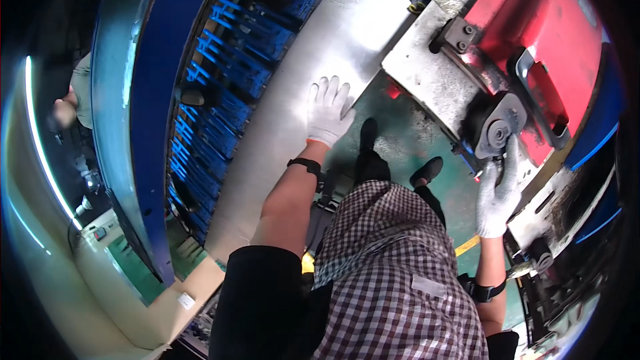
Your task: Using a heat and pressure machine to attach soles to shoes in a manufacturing environment.
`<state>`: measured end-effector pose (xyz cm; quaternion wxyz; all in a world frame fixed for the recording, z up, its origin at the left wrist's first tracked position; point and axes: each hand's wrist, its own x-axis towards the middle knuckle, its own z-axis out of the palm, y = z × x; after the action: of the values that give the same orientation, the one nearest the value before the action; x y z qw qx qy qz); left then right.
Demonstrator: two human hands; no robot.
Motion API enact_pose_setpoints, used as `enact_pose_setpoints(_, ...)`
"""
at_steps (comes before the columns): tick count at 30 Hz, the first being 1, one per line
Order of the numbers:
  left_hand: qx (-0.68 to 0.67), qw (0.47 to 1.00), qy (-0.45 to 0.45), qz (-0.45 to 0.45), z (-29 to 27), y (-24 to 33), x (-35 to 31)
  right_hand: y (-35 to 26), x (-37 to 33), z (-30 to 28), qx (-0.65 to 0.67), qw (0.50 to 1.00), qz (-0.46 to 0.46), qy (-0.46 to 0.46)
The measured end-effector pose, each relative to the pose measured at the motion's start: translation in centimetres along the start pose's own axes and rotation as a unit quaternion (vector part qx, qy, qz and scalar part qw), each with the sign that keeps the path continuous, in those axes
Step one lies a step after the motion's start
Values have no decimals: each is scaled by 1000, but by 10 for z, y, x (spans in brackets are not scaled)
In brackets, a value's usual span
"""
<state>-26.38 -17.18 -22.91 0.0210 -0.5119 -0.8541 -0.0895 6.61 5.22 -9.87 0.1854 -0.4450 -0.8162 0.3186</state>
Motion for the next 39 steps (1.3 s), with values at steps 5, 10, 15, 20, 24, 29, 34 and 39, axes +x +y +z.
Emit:
enact_pose_setpoints(5, -23, 993, 43, -111, -19, -47, -12, 2, -4, -1, 37, 996, 86, -15)
enact_pose_setpoints(10, 69, 780, 303, -543, -70, -256, -58, 6, -2, -2, -35, 999, 11, 24)
enact_pose_setpoints(15, -394, 534, 111, -740, -94, -437, -108, 20, -6, -12, -97, 995, 24, 6)
enact_pose_setpoints(20, -481, 494, 2, -725, -102, -457, -101, 27, -15, -16, 3, 999, 20, 25)
enact_pose_setpoints(24, -469, 497, 91, -724, -114, -432, -104, 21, -14, -12, -25, 999, 14, 27)
enact_pose_setpoints(29, -511, 559, 135, -639, -128, -351, -146, 25, -15, -5, -41, 999, -7, 16)
enact_pose_setpoints(34, -543, 639, 143, -526, -141, -226, -145, 31, -14, 15, -15, 998, -48, 22)
enact_pose_setpoints(39, -756, 421, 67, -496, -144, -109, -98, 8, -12, 30, 66, 996, 19, -52)
